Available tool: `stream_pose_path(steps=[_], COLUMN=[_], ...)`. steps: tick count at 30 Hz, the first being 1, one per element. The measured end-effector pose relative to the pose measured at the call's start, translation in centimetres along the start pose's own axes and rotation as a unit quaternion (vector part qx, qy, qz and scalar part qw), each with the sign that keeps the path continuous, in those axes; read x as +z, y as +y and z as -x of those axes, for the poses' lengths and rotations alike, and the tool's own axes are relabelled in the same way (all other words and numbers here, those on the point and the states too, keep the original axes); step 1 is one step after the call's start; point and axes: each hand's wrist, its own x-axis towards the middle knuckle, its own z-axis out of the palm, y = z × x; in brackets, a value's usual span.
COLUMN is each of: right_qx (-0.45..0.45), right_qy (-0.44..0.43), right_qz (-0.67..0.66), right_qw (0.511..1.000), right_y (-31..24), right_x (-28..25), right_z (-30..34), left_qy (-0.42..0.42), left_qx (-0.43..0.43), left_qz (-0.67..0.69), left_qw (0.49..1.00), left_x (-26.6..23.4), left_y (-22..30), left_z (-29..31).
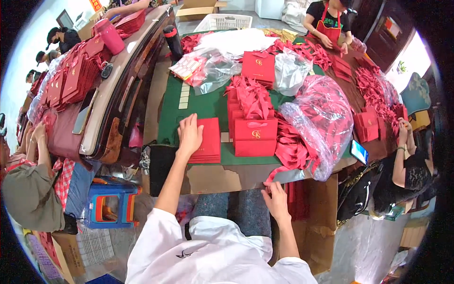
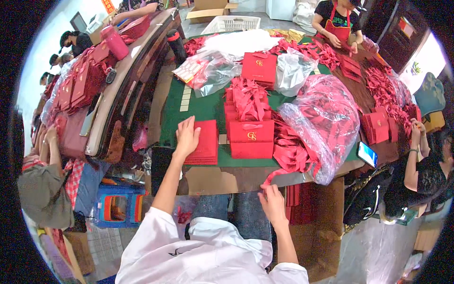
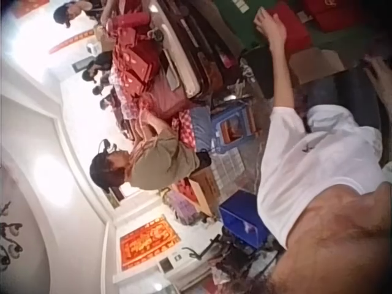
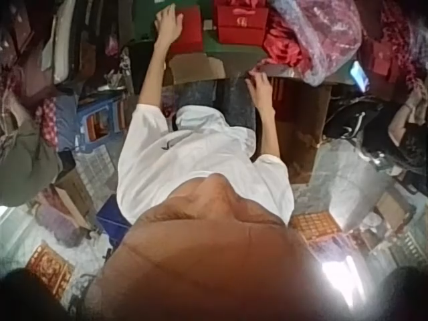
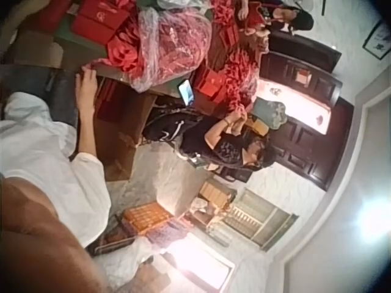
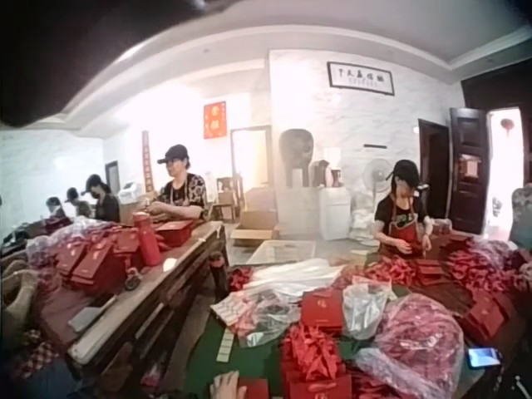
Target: The person ties decorative ribbons onto small red gift bags by hand.
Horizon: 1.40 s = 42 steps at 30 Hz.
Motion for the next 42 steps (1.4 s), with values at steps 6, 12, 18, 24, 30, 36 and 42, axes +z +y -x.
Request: stream_pose_path(steps=[6, 12, 18, 24, 30, 36, 42], right_qx=[-0.064, -0.092, -0.085, -0.124, -0.109, -0.055, -0.042], right_qy=[0.077, 0.120, 0.099, 0.090, 0.069, 0.096, 0.113], right_qz=[0.035, 0.070, 0.071, 0.013, 0.004, -0.055, -0.080], right_qw=[0.994, 0.986, 0.989, 0.988, 0.992, 0.992, 0.989], right_y=[0.0, -0.1, -0.8, -2.9, -4.1, -4.4, -4.7], right_x=[-0.3, -0.3, 0.1, -0.4, 1.2, 2.9, 2.3], right_z=[0.1, -0.1, -0.1, -0.3, -0.9, -1.8, -2.7], left_qy=[-0.033, 0.073, 0.038, -0.114, -0.098, -0.119, -0.145], left_qx=[0.033, 0.076, 0.078, 0.072, 0.102, 0.122, 0.093], left_qz=[-0.051, -0.007, 0.023, 0.084, 0.130, 0.124, 0.133], left_qw=[0.998, 0.994, 0.996, 0.987, 0.981, 0.978, 0.976], left_x=[0.8, -0.8, -4.0, -3.7, -0.9, -1.7, -5.0], left_y=[0.2, 2.2, 4.4, 7.4, 9.6, 10.9, 10.2], left_z=[0.0, 2.5, 6.5, 9.9, 10.8, 9.7, 8.5])
